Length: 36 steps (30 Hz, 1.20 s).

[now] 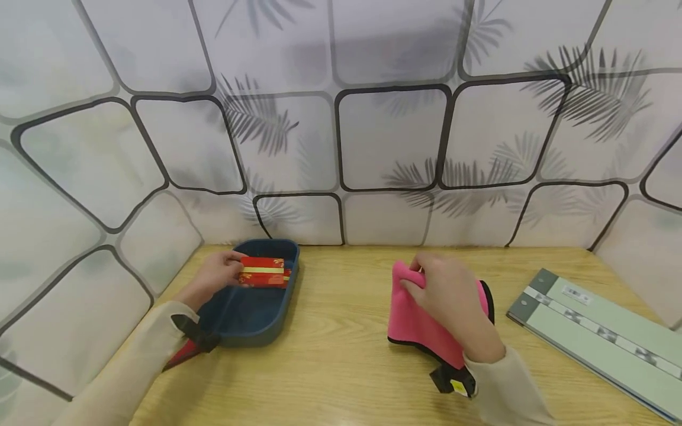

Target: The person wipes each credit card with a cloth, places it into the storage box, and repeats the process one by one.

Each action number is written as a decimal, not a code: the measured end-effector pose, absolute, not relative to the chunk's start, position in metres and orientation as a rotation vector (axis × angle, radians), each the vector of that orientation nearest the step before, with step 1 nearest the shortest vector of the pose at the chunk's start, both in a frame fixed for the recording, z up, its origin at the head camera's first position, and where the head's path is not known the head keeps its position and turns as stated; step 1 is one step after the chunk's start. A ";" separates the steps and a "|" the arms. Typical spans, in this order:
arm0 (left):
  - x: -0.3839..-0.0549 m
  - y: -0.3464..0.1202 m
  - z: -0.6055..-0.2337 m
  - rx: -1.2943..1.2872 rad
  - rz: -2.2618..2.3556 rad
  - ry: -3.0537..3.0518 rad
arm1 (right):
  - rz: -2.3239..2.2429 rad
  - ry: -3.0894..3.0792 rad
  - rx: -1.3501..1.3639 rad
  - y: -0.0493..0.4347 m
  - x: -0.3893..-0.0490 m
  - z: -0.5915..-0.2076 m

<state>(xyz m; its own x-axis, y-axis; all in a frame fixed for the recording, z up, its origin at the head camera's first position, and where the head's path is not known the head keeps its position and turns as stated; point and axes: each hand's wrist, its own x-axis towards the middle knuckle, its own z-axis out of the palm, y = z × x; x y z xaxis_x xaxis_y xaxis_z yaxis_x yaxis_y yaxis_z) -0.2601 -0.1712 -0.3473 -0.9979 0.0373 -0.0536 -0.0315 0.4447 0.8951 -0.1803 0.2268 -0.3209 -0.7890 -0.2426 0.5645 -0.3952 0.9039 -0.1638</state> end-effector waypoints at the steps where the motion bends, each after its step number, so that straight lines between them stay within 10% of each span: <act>1: -0.264 -0.172 -0.349 -0.007 1.601 2.623 | 0.369 -2.520 0.459 0.227 -0.180 -0.322; 21: -0.312 -0.169 -0.366 0.036 0.975 2.865 | 0.398 -2.509 0.528 0.220 -0.181 -0.329; 36: -0.281 -0.161 -0.330 0.395 0.793 2.945 | 0.544 -2.545 0.638 0.217 -0.189 -0.323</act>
<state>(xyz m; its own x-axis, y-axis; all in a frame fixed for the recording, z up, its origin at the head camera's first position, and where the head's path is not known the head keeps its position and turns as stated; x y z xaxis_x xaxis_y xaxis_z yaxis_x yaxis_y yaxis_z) -0.2815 -0.1608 -0.3300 -0.9649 0.2626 0.0031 0.2286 0.8342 0.5018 -0.1886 0.2169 -0.3229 -0.7875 -0.3381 0.5153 -0.5193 0.8143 -0.2593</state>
